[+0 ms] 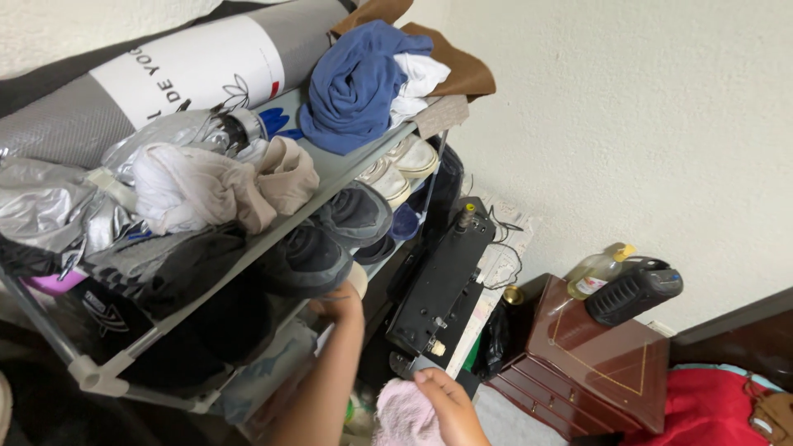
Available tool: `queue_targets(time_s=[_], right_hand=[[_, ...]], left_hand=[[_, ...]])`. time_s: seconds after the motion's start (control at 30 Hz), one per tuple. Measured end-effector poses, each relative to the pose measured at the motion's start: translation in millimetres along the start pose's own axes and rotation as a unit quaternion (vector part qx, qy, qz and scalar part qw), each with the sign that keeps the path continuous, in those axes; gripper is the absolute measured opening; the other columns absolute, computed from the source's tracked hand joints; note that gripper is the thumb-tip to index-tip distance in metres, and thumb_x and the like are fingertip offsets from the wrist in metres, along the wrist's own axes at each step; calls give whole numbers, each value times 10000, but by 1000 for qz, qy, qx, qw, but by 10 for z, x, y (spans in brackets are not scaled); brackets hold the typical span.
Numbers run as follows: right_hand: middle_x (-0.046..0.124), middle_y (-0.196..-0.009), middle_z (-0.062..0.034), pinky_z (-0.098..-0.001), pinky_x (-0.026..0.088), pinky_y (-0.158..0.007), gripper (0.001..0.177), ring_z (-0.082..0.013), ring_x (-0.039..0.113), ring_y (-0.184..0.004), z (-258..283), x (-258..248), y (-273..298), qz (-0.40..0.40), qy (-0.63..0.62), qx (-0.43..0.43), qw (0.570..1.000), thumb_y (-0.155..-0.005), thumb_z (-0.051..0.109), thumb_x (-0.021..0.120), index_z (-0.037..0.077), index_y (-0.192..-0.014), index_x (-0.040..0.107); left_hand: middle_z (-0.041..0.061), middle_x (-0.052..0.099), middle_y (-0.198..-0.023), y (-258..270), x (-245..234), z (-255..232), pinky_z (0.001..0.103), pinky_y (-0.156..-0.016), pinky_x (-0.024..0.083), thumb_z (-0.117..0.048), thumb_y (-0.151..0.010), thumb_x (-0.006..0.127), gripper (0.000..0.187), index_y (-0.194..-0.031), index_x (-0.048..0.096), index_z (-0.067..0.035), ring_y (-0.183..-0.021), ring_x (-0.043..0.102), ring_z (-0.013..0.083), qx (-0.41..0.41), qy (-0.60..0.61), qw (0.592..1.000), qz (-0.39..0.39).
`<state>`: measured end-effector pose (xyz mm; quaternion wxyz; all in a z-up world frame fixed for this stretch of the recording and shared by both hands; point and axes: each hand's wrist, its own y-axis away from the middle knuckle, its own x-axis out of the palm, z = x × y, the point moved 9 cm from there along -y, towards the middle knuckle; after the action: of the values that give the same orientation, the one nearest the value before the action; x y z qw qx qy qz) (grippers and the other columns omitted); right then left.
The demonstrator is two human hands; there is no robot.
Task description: The person wipes a flip-flop and other shoes with a cloth, wipes the top of a small shelf, then picks up pairs of shoes and sandals and places them onto a shoe rack, arranging them on the shelves.
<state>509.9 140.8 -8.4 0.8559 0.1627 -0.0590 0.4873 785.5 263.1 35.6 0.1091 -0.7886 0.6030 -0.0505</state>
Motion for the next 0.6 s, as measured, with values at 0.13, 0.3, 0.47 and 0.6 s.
queue_targets(time_s=[0.13,0.3,0.47,0.6], right_hand=[[723,-926,-69,-289,477,-889,339,-147,647,-921,461,-69,96,-51,-22,-20,998,-975,303,632,-18,-1010,735],[758,-1063,-181,-421,557,-874,421,-276,721,-950,653,-456,154,-117,-197,-38,973,-956,320,574,-32,-1164,674],[723,-1124,-171,-425,549,-897,441,-274,702,-999,999,-583,325,-75,-259,-70,960,-966,311,565,-9,-1267,609],[710,-1149,-136,-432,548,-897,457,-274,694,-1016,1059,-904,597,-161,-331,-49,928,-950,335,557,49,-1305,591]], left_hand=[[269,551,-1245,610,-299,-79,517,-981,448,-113,-835,693,438,-1209,538,54,-1145,532,412,51,-28,998,-9],[127,605,-1258,1717,-541,-1400,437,-1057,438,-4,-866,637,319,-1177,645,-72,-1193,562,317,313,117,910,245],[211,564,-1344,2149,-320,-2322,463,-1079,433,-19,-886,652,394,-1279,632,-43,-1263,547,386,373,143,819,412],[293,486,-1396,2443,68,-2250,501,-1072,406,-51,-904,683,588,-1447,473,30,-1281,494,481,314,194,786,497]])
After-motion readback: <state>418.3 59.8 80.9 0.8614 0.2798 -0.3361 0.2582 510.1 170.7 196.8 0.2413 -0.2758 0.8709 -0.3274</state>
